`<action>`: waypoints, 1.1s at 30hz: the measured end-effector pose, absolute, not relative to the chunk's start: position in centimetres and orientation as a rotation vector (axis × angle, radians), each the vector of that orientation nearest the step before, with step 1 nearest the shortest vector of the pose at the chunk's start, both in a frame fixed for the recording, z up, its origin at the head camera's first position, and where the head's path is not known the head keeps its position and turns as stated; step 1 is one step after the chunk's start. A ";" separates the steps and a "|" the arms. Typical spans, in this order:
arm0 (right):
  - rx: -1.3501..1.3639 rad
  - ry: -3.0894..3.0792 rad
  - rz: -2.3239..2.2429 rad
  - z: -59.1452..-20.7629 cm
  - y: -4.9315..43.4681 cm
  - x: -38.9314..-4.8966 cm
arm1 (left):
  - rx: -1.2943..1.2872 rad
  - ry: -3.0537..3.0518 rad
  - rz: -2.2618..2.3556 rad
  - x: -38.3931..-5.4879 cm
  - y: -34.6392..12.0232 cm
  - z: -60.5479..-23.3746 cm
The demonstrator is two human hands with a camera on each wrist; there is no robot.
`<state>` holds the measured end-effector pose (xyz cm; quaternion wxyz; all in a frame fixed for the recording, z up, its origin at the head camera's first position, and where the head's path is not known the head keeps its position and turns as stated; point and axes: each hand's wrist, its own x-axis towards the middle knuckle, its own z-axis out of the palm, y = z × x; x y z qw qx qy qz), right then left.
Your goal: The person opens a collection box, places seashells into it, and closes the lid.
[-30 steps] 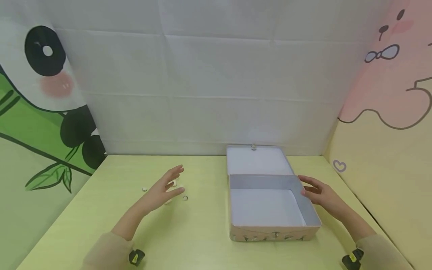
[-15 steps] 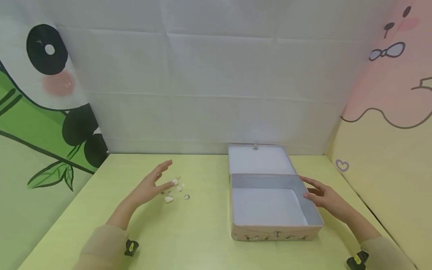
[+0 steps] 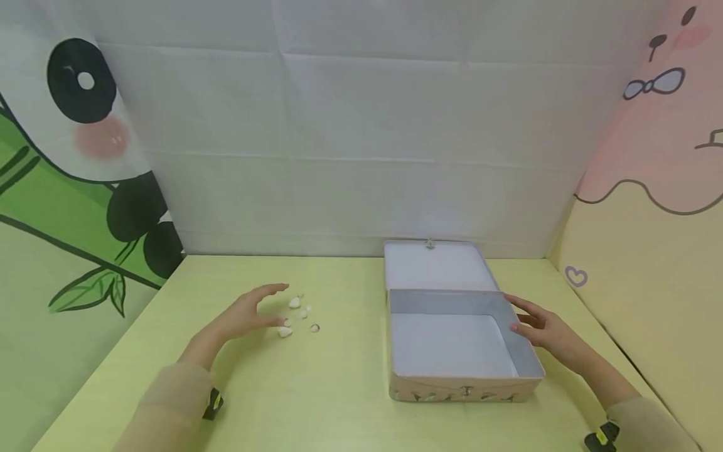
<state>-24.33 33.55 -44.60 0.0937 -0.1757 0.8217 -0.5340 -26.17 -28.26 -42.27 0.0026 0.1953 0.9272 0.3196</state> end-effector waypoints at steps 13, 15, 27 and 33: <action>-0.544 2.416 -1.619 -44.7 33.4 -24.3 | 0.702 2.807 0.887 -26.7 -29.2 -43.8; -0.551 2.414 -1.622 -44.8 33.4 -24.3 | 0.712 2.808 0.861 -26.7 -29.2 -43.9; -0.554 2.418 -1.640 -44.9 33.2 -24.0 | 0.744 2.776 0.822 -26.9 -28.6 -44.5; -0.554 2.417 -1.641 -44.8 33.0 -24.0 | 0.790 2.776 0.806 -27.0 -28.3 -44.4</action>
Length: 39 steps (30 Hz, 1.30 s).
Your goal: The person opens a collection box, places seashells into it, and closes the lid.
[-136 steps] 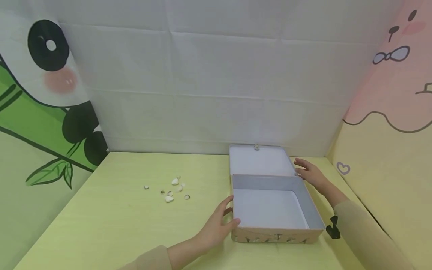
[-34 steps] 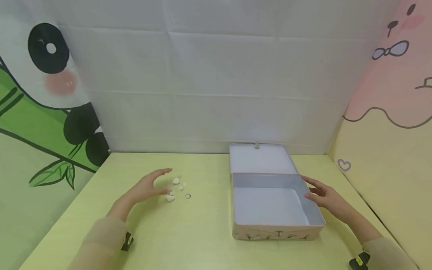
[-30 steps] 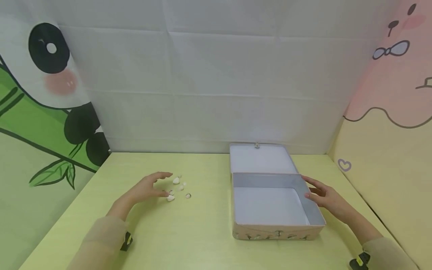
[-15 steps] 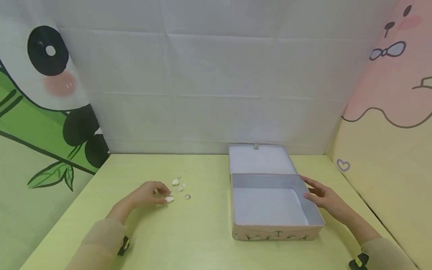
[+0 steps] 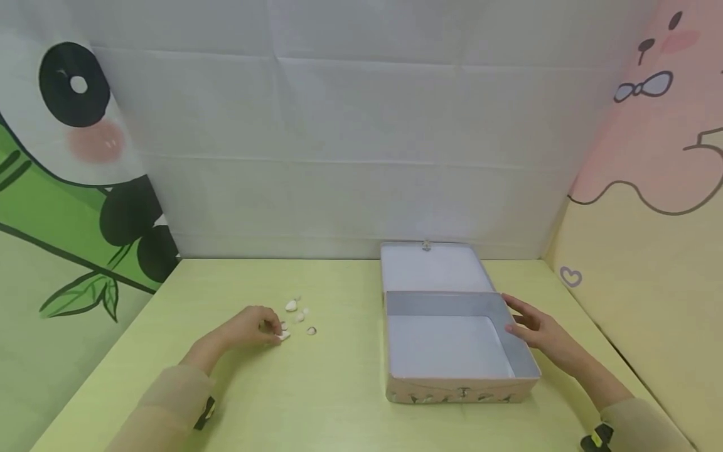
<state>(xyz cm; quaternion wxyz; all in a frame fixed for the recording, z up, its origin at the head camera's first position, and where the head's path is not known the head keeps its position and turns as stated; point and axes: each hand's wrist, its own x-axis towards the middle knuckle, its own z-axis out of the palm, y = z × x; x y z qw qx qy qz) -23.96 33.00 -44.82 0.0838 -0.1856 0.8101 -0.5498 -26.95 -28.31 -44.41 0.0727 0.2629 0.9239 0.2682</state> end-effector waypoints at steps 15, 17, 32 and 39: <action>-0.561 2.414 -1.639 -44.9 33.0 -24.0 | 0.824 2.780 0.797 -27.1 -28.5 -43.2; -0.560 2.415 -1.638 -44.8 32.9 -24.0 | 0.820 2.783 0.796 -27.2 -28.4 -43.0; -0.544 2.437 -1.608 -44.6 33.1 -23.9 | 0.804 2.855 0.806 -27.0 -26.1 -39.8; -0.532 2.487 -1.543 -44.4 33.1 -24.0 | 0.829 2.880 0.775 -26.9 -25.2 -38.3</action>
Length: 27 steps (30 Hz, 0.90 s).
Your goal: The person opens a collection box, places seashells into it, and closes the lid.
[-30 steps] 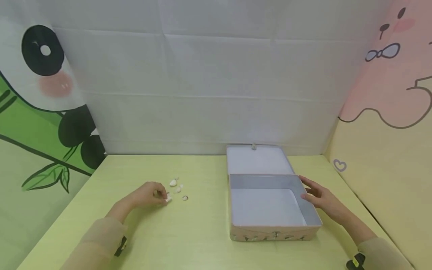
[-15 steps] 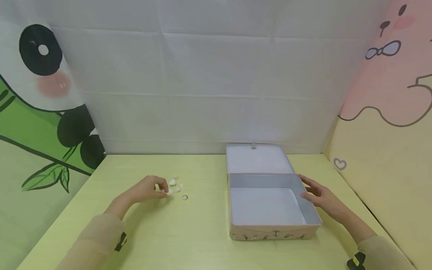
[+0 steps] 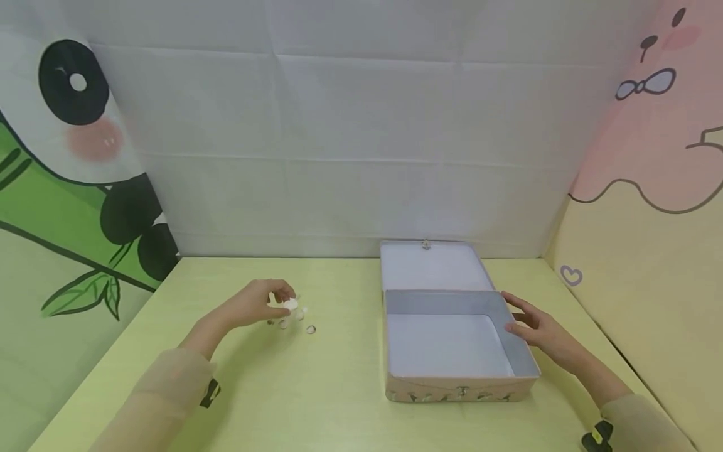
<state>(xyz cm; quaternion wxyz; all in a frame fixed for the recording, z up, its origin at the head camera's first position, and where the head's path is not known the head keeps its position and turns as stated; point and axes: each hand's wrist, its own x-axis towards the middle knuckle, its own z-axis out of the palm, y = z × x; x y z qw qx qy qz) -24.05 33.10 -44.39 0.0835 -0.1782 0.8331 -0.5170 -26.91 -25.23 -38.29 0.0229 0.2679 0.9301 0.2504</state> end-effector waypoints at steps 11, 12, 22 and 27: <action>-0.556 2.467 -1.551 -43.8 33.0 -24.1 | 0.864 2.931 0.786 -26.5 -23.8 -36.7; -0.553 2.464 -1.556 -43.7 33.0 -24.1 | 0.864 2.932 0.791 -26.5 -23.6 -36.6; -0.559 2.451 -1.603 -43.7 33.4 -24.9 | 0.893 2.978 0.818 -26.0 -21.4 -34.9; -0.516 2.410 -1.634 -44.1 33.5 -25.0 | 0.943 2.987 0.861 -25.6 -20.1 -34.4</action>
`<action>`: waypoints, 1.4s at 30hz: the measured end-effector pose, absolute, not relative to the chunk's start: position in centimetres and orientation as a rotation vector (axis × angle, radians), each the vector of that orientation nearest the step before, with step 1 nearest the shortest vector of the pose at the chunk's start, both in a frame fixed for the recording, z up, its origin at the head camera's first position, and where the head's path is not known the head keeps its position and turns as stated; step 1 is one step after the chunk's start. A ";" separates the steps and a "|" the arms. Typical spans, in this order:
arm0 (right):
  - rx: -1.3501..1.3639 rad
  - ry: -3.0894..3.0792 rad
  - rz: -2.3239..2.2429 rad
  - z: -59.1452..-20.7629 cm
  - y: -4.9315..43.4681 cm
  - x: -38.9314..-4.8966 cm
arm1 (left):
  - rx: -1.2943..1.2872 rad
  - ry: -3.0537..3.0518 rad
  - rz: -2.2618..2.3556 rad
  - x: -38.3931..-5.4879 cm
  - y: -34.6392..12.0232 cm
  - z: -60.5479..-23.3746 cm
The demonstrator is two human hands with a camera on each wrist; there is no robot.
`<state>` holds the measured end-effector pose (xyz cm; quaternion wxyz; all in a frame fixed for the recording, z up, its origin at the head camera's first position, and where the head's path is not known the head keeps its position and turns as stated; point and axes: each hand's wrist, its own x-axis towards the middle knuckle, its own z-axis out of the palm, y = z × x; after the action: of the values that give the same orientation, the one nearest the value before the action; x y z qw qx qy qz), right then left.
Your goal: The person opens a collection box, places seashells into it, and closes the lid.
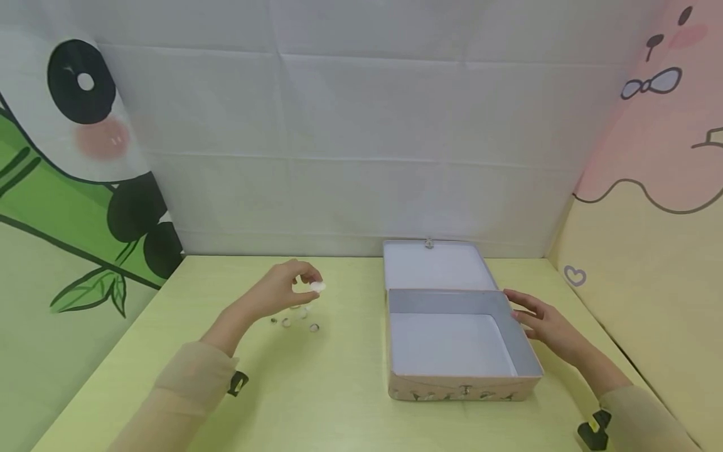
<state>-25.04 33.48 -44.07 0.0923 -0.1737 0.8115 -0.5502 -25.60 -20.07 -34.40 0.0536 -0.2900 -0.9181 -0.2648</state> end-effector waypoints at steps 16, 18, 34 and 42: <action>-0.480 2.408 -1.657 -44.8 33.6 -24.8 | -0.929 -2.583 -0.866 -25.5 -16.1 -33.1; -0.482 2.414 -1.654 -44.8 33.6 -24.8 | -0.931 -2.559 -0.893 -25.5 -15.7 -33.1; -0.490 2.438 -1.660 -45.3 33.2 -24.7 | -0.983 -2.425 -0.979 -25.9 -11.7 -33.8; -0.483 2.494 -1.611 -45.2 33.2 -24.6 | -1.027 -2.428 -0.984 -26.4 -9.5 -34.4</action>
<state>-24.60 33.23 -45.16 0.0665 -0.1601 0.8273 -0.5344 -26.40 -9.51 -34.44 0.1631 -0.3601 -0.8514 -0.3449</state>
